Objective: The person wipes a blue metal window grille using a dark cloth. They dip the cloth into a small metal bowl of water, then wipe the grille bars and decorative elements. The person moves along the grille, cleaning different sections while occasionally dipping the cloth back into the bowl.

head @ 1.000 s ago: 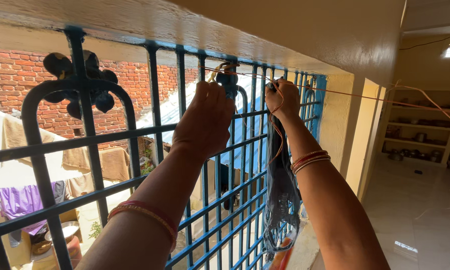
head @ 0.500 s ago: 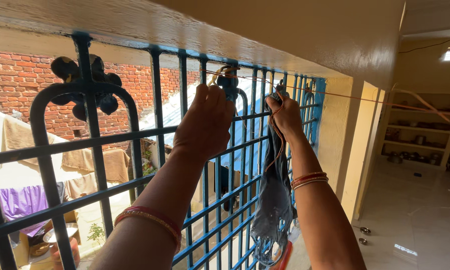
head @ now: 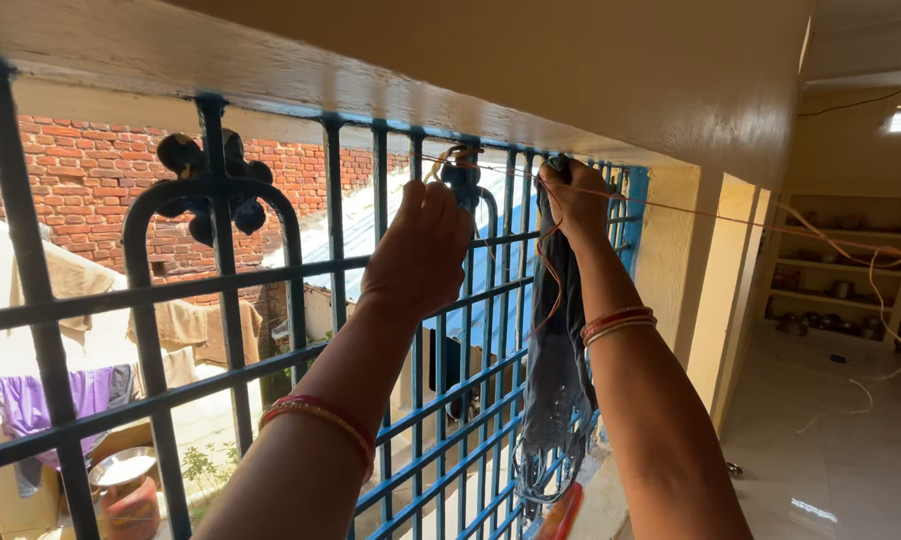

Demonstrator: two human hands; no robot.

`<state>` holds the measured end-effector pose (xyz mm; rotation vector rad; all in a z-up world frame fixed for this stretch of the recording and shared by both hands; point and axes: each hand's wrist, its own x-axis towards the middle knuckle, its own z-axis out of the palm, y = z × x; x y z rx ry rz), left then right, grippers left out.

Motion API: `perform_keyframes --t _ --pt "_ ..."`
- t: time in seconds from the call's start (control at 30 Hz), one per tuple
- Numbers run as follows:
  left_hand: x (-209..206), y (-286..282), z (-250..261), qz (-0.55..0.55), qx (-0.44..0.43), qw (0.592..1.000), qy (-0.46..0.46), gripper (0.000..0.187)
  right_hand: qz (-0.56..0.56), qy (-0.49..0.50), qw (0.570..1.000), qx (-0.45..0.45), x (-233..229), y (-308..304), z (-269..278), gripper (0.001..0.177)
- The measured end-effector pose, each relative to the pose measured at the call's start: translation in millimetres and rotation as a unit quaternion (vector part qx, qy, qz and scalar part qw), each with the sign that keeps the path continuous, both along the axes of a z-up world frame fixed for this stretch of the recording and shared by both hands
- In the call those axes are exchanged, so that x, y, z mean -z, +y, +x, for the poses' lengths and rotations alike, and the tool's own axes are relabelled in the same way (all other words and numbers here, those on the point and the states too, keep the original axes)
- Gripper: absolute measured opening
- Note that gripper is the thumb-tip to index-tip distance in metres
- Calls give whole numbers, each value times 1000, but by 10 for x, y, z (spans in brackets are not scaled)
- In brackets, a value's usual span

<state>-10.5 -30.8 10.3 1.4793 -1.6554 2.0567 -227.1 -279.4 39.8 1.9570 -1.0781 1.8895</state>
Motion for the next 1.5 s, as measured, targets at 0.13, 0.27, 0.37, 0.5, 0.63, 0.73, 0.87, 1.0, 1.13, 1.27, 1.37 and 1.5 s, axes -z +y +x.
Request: perform_keyframes --t 0.13,0.27,0.37,0.5,0.63,0.73,0.87,1.0,1.13,1.27,1.37,1.5 --pt "36 -22 33 0 -6 1000 2 20 9 3 999 37 -10 -153 118 48" --pt "39 -41 19 -42 12 999 -8 23 70 3 996 -46 381 20 59 50" --pt "35 -37 32 -19 8 1000 -7 21 62 -37 995 -70 564 267 80 41" --pt "35 -17 17 2 -8 1000 -1 28 56 -114 989 -81 373 495 99 41" --pt "42 -34 12 3 5 1000 7 28 -16 20 998 -49 40 359 315 35" --pt "58 -36 20 -12 9 1000 1 33 -29 -40 999 19 248 263 482 35" --pt "45 -66 17 6 5 1000 11 27 34 -66 995 -65 606 219 377 36" --pt "57 -94 30 -1 10 1000 6 30 22 -110 990 -82 795 225 417 35" --pt "52 -85 31 -29 6 1000 -6 38 -94 -111 989 -31 917 530 589 28" --pt "41 -65 16 -23 14 1000 -8 39 -212 -41 974 -61 1140 1054 609 22" --pt "68 -87 31 -10 0 1000 -3 33 -279 45 958 -47 1208 1186 539 38" --pt "83 -130 42 -18 6 1000 -2 33 -243 54 968 -26 1173 883 389 38"
